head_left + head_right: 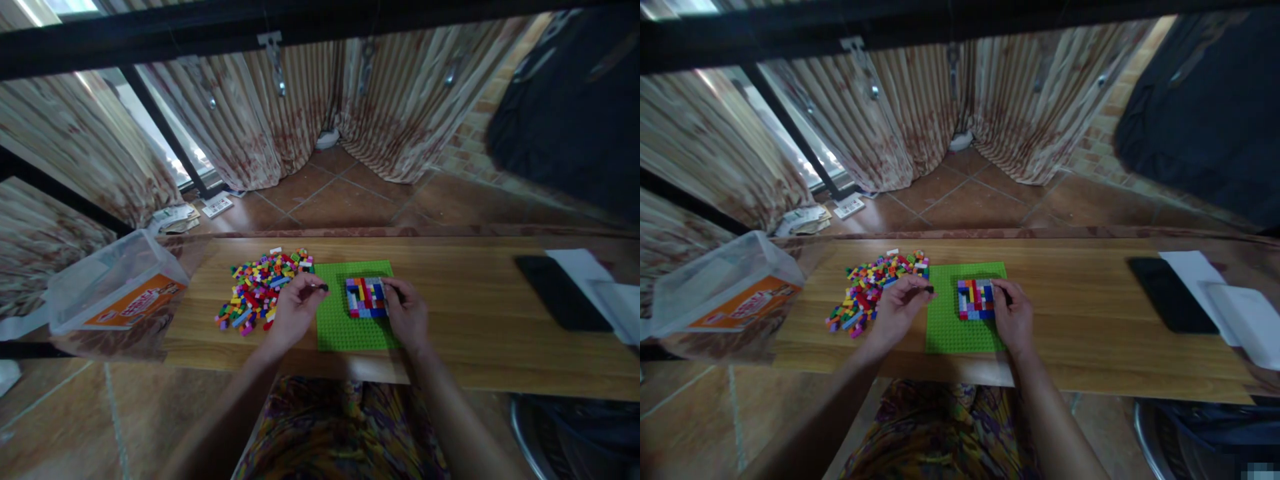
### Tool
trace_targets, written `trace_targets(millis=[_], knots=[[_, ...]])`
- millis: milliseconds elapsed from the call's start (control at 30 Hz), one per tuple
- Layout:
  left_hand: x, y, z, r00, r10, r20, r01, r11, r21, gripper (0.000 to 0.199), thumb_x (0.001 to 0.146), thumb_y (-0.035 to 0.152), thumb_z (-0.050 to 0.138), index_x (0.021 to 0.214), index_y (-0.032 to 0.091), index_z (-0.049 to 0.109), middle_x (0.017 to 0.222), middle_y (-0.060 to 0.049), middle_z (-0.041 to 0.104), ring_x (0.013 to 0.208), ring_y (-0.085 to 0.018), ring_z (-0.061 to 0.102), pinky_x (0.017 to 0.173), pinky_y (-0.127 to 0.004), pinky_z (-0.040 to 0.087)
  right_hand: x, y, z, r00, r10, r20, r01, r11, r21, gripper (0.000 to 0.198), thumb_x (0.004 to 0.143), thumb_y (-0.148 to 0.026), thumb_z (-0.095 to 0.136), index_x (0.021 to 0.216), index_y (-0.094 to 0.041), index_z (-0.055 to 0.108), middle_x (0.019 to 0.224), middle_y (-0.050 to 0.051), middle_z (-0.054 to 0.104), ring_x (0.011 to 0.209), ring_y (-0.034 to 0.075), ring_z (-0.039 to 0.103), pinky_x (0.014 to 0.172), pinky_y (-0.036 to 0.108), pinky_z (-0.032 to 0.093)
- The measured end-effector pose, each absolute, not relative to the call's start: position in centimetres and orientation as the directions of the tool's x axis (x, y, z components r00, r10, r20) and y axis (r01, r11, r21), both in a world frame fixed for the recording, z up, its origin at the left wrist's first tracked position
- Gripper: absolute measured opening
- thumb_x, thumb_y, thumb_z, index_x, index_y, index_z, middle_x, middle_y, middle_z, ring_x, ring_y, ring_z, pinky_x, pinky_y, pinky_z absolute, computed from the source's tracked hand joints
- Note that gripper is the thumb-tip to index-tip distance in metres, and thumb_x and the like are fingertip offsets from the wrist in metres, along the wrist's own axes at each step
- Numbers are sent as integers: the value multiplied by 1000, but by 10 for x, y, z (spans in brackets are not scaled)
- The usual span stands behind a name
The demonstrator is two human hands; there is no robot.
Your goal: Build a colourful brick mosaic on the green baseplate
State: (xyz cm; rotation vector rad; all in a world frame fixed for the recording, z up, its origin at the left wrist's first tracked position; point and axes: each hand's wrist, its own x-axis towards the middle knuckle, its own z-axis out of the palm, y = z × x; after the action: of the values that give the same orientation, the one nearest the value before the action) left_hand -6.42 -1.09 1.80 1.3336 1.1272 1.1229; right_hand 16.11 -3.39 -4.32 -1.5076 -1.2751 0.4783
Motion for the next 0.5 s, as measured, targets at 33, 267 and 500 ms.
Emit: trace_targets(millis=[33, 267, 500], knots=[[-61, -12, 18, 134, 990, 40, 41, -46, 998, 10, 78, 26, 63, 85, 20, 60, 78, 1, 63, 74, -12, 62, 73, -25, 51, 161, -34, -42, 350, 884, 311, 465, 124, -877, 26, 90, -35, 51, 96, -20, 70, 94, 8, 70, 89, 21, 64, 81, 37, 50], [-51, -17, 12, 150, 988, 39, 59, -48, 997, 9, 79, 23, 62, 87, 19, 62, 85, -1, 68, 79, -13, 65, 74, -24, 52, 160, -34, -40, 356, 884, 304, 464, 116, -878, 26, 90, -36, 51, 95, -20, 71, 93, 8, 70, 87, 21, 64, 80, 36, 50], [-43, -23, -1, 197, 965, 173, 284, -225, 932, 12, 81, 14, 60, 86, 20, 69, 87, -1, 72, 81, -14, 67, 78, -26, 53, 160, -33, -43, 350, 889, 296, 432, 128, -893, 25, 90, -35, 51, 96, -20, 70, 94, 7, 68, 88, 20, 63, 80, 35, 50]])
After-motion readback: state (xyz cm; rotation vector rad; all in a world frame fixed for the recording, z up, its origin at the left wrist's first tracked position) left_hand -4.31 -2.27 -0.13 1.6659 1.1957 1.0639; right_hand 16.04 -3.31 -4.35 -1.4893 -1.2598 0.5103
